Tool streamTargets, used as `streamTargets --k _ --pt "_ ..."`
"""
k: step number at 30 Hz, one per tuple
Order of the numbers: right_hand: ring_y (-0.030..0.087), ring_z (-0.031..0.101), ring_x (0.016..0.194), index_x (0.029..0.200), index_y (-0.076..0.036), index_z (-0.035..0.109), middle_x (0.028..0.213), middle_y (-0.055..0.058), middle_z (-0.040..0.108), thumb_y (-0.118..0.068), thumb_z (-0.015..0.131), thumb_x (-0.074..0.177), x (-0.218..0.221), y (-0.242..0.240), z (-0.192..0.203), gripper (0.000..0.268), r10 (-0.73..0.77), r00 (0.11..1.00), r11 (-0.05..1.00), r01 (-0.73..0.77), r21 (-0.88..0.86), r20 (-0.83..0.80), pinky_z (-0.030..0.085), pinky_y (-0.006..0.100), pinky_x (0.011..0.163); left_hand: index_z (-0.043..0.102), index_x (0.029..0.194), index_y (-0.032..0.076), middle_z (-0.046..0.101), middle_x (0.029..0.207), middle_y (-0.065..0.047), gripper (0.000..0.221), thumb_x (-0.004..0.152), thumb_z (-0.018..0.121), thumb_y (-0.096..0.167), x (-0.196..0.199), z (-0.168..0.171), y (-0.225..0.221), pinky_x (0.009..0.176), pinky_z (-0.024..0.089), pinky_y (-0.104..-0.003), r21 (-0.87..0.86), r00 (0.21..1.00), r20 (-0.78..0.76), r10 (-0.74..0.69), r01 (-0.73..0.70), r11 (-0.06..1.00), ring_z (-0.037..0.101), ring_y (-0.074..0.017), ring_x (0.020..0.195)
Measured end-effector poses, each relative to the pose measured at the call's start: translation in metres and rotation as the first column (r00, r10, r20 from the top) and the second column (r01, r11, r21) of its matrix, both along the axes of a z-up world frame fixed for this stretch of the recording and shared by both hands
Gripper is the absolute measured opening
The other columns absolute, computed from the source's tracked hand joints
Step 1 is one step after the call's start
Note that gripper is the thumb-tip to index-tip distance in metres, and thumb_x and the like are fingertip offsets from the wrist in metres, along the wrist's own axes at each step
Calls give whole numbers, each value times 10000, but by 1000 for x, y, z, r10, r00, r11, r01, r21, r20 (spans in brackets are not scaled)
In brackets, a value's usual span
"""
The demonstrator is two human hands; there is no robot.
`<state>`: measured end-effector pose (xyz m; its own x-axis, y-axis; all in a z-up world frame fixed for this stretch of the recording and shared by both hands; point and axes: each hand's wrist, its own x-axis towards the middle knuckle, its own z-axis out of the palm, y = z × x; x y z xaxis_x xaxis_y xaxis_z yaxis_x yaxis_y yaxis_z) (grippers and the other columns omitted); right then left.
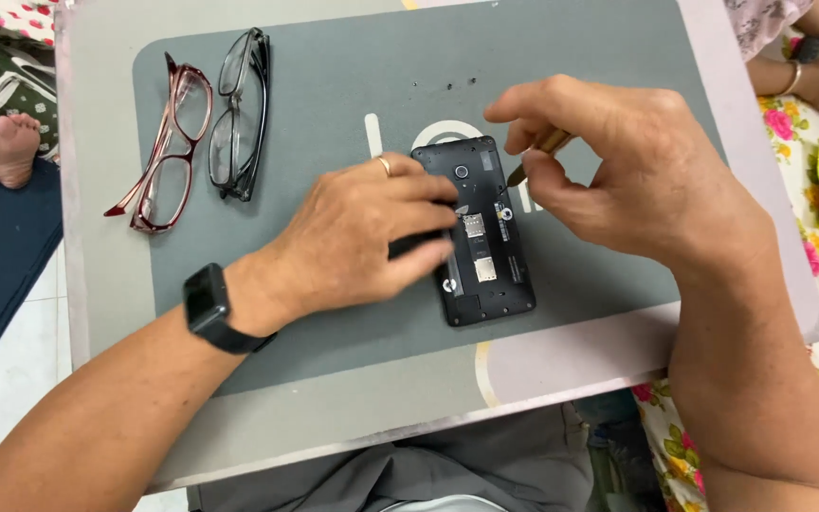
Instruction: Disassembling a mobile phone by removing screws with a precision screwdriver and prying the back casing.
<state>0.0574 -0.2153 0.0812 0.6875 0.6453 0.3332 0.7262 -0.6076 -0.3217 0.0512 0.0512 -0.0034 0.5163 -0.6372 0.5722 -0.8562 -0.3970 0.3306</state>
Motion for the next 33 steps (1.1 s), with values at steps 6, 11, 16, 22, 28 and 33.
streamTargets --k 6,11,16,22,28,33 --pt "197 675 728 1283 17 687 872 54 722 130 757 1066 0 1 -9 255 -62 993 996 55 69 102 518 356 729 721 1227 127 623 1411 -105 343 932 835 260 2 -13 -2 838 572 -543 42 965 -17 260 -259 965 666 -385 943" --pt "194 676 821 1359 4 642 1002 100 702 212 593 964 -13 9 -5 449 -38 999 988 35 151 19 560 313 735 678 1388 100 638 1368 -138 665 933 821 565 7 -26 -5 925 501 -546 130 963 56 265 -270 954 631 -404 1150" --pt "209 618 812 1324 14 647 974 93 684 192 674 1057 -20 14 -19 322 -134 986 966 106 237 104 600 346 858 682 1361 101 649 1266 -86 744 874 862 633 3 -25 -5 856 501 -516 118 957 62 283 -288 950 606 -360 1062" --pt "169 661 782 1331 -24 633 914 43 693 156 588 943 -29 14 -11 430 -190 982 970 186 159 11 437 295 526 695 1289 114 661 1233 -98 686 872 845 638 -1 -24 -5 855 486 -502 117 954 106 281 -293 949 626 -363 1082" --pt "193 697 735 1305 -37 638 883 31 703 103 717 1043 -29 14 -19 307 -237 954 967 214 136 185 488 345 631 668 1258 106 544 1495 -178 613 896 809 580 -4 -16 -3 814 459 -516 152 968 83 238 -248 957 622 -393 1129" --pt "195 703 777 1334 -26 632 942 57 711 165 655 984 -38 15 -10 399 -169 981 982 160 100 93 471 340 576 694 1345 115 620 1462 -141 642 934 804 595 -4 -22 0 870 442 -514 188 969 135 208 -231 955 665 -407 1239"
